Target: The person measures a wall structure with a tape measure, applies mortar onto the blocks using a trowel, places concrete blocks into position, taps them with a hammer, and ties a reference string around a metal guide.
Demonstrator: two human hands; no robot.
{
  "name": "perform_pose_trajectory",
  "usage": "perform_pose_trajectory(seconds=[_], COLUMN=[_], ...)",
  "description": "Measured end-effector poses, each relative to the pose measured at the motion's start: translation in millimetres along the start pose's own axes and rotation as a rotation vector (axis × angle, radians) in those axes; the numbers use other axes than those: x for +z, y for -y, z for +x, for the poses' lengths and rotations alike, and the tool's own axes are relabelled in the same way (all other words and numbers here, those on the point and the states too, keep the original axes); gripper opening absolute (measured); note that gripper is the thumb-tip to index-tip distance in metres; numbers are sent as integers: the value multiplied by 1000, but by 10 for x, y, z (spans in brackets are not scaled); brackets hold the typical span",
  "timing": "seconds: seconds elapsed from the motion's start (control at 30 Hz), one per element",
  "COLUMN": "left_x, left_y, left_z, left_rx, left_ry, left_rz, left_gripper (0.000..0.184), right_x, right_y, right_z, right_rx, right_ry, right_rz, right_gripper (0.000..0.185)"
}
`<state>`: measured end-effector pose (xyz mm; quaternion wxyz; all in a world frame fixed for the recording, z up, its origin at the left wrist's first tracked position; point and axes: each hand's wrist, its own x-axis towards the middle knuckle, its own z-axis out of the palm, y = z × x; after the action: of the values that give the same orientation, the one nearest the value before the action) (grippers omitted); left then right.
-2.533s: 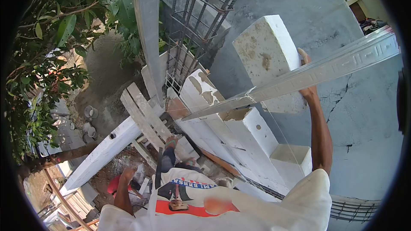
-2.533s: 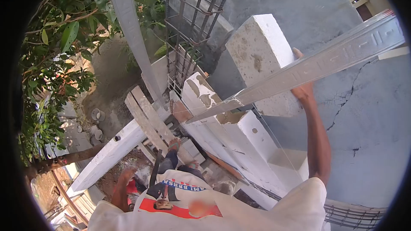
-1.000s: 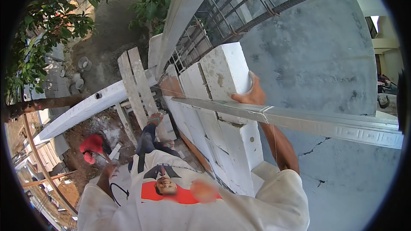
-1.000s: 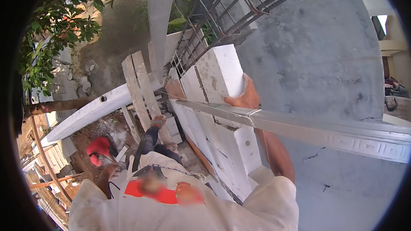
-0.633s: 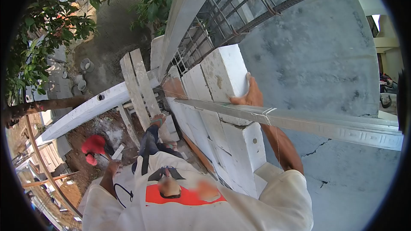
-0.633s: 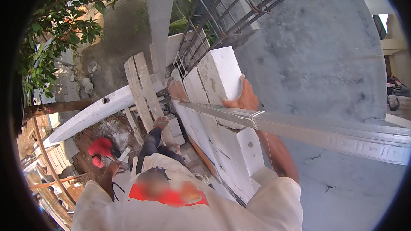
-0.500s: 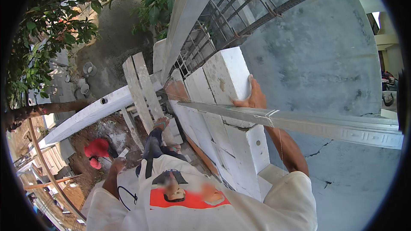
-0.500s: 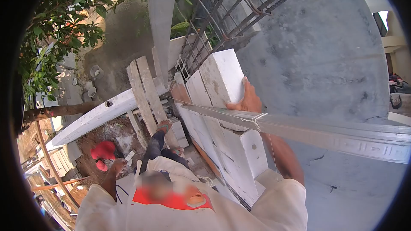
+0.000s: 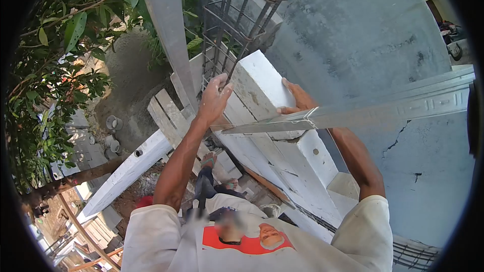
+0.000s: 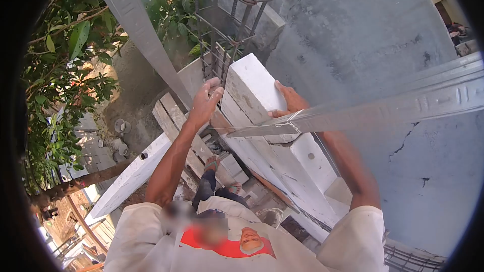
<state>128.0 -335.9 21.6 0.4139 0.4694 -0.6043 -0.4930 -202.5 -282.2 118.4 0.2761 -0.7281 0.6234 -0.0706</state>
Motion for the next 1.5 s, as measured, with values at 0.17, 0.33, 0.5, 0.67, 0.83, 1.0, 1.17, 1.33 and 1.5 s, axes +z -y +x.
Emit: perform_pose_trajectory(seconds=[0.17,0.33,0.5,0.67,0.83,1.0,1.17,1.33,1.5], left_x=[379,458,508,339,460,317,385,358,317], left_y=[-507,-385,-14,441,260,162,-485,-907,-830], left_z=[720,989,932,1079,960,789,106,-248,54], left_rx=[99,78,117,159,300,309,225,208,494], left_ry=[-76,46,92,129,146,202,82,181,252], left_rz=[34,101,6,177,350,351,337,471,674], left_gripper=[67,68,89,87,67,56,57,47,50], right_x=[-982,-1561,-629,331,289,-304,-660,-592,-500], right_y=[125,1096,1716,1684,995,372,40,-92,-53], right_z=[-1007,-2882,-4820,-6227,-7403,-7337,-6596,-6335,-6436], right_rx=[95,17,561,850,1038,1039,1297,1294,1376], right_ry=[-85,-568,-1099,-1561,-1566,-1191,-779,-810,-1042], right_rz=[-247,-185,94,262,279,114,401,414,562], right_gripper=[58,30,10,20,29,43,103,95,78])
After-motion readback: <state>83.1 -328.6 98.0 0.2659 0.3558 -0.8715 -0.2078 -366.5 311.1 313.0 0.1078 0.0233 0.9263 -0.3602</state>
